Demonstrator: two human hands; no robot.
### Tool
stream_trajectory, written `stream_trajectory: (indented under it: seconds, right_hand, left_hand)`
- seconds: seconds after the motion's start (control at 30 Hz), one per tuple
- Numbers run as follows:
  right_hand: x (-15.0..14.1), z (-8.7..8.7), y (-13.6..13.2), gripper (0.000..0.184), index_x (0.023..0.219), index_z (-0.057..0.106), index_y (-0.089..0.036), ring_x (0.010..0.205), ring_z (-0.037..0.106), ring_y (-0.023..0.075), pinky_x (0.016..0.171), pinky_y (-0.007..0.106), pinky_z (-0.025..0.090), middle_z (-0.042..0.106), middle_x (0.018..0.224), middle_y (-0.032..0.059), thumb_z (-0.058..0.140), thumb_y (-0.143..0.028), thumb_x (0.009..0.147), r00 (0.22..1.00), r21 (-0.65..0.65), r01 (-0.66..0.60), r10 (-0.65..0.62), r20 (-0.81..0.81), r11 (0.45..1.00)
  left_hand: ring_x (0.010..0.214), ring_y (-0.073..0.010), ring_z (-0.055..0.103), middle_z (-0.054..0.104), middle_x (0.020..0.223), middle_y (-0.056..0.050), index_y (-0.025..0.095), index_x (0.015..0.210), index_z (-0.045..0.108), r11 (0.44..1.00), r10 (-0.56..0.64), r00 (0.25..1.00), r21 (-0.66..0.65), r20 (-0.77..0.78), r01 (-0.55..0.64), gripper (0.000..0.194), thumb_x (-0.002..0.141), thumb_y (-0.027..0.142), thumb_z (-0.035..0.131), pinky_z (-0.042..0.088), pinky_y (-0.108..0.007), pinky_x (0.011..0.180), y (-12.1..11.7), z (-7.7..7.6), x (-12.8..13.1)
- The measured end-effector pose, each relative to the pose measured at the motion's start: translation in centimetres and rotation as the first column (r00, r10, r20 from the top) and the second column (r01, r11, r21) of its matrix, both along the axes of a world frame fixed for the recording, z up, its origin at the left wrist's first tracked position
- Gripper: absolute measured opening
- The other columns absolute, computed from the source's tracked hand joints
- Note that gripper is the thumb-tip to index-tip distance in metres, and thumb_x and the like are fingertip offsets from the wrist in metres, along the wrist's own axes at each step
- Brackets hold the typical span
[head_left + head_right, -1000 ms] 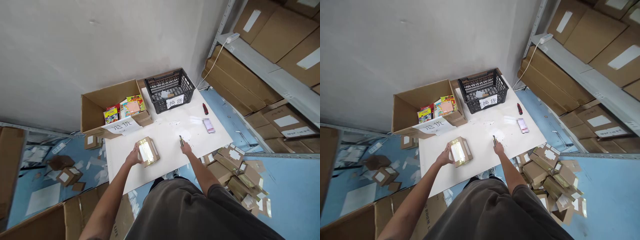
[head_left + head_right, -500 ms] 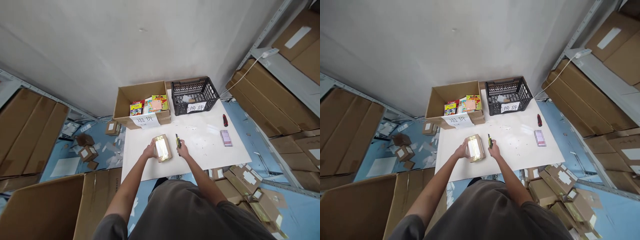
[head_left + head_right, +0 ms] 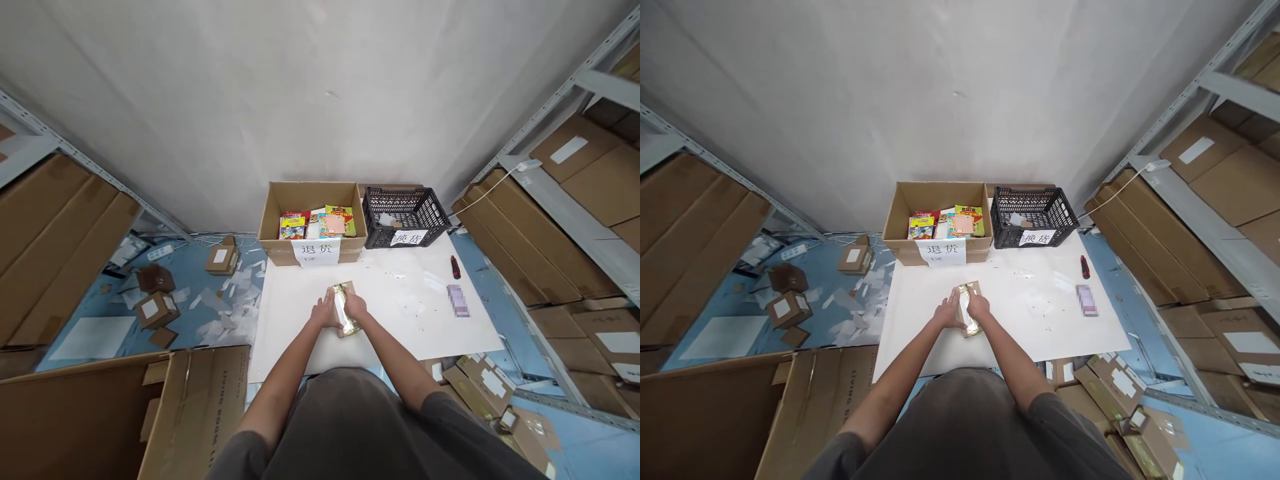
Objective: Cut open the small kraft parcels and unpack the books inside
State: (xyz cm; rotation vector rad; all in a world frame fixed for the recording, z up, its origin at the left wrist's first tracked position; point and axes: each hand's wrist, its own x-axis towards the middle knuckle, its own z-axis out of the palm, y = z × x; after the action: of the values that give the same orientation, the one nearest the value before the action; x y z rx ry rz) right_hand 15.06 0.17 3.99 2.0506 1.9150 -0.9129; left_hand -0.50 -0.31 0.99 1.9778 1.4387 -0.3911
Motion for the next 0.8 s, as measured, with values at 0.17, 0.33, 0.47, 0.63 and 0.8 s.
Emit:
stream_trajectory:
  seconds: [0.17,0.33,0.47,0.63,0.8]
  right_hand:
    - [-1.4,0.4,0.4,0.094,0.163,0.018,-0.023,0.112,0.070,0.0292,0.088,0.035,0.051,0.073,0.121,0.0154,0.068,-0.019,0.084,0.998,-0.077,0.015,-0.010,0.067,0.997]
    - [-1.9,0.3,0.2,0.098,0.163,0.017,-0.024,0.111,0.071,0.0291,0.088,0.036,0.051,0.073,0.120,0.0154,0.071,-0.020,0.081,0.994,-0.103,0.030,-0.019,0.108,0.994]
    - [-2.3,0.5,0.1,0.096,0.162,0.019,-0.022,0.112,0.071,0.0298,0.086,0.035,0.052,0.073,0.120,0.0156,0.070,-0.018,0.081,0.993,-0.113,0.039,-0.026,0.115,0.993]
    - [-2.9,1.4,0.2,0.101,0.163,0.017,-0.019,0.118,0.068,0.0325,0.089,0.038,0.053,0.071,0.123,0.0188,0.074,-0.019,0.080,0.992,-0.144,0.019,0.000,0.126,0.989]
    - [-2.5,2.3,-0.7,0.103,0.160,0.025,-0.018,0.115,0.070,0.0355,0.087,0.039,0.054,0.072,0.120,0.0200,0.081,-0.026,0.074,0.992,-0.206,0.047,-0.022,0.124,0.977]
  left_hand:
    - [0.156,-0.0484,0.005,-0.021,0.172,-0.006,0.029,0.163,-0.016,1.000,-0.016,1.000,0.017,-0.002,0.016,0.157,0.051,0.066,0.086,0.038,-0.056,0.113,0.0,-0.3,0.3]
    - [0.151,-0.0488,0.023,-0.018,0.173,-0.003,0.033,0.164,-0.010,1.000,0.002,1.000,0.022,-0.007,-0.002,0.154,0.051,0.066,0.088,0.043,-0.056,0.108,0.0,-0.3,-0.1]
    - [0.143,-0.0458,0.036,-0.014,0.174,-0.002,0.036,0.165,-0.006,0.998,-0.038,0.999,0.043,0.018,0.037,0.144,0.056,0.066,0.084,0.047,-0.054,0.102,0.2,-0.2,-0.8]
    - [0.145,-0.0480,0.029,-0.011,0.174,0.005,0.040,0.164,-0.005,0.998,-0.030,1.000,0.051,-0.002,0.030,0.140,0.057,0.068,0.081,0.045,-0.057,0.104,0.3,-0.1,-1.3]
    - [0.152,-0.0507,0.013,-0.008,0.174,0.008,0.042,0.163,-0.005,0.999,0.012,1.000,0.038,0.018,-0.012,0.142,0.054,0.068,0.082,0.043,-0.058,0.106,0.3,-0.2,-1.5]
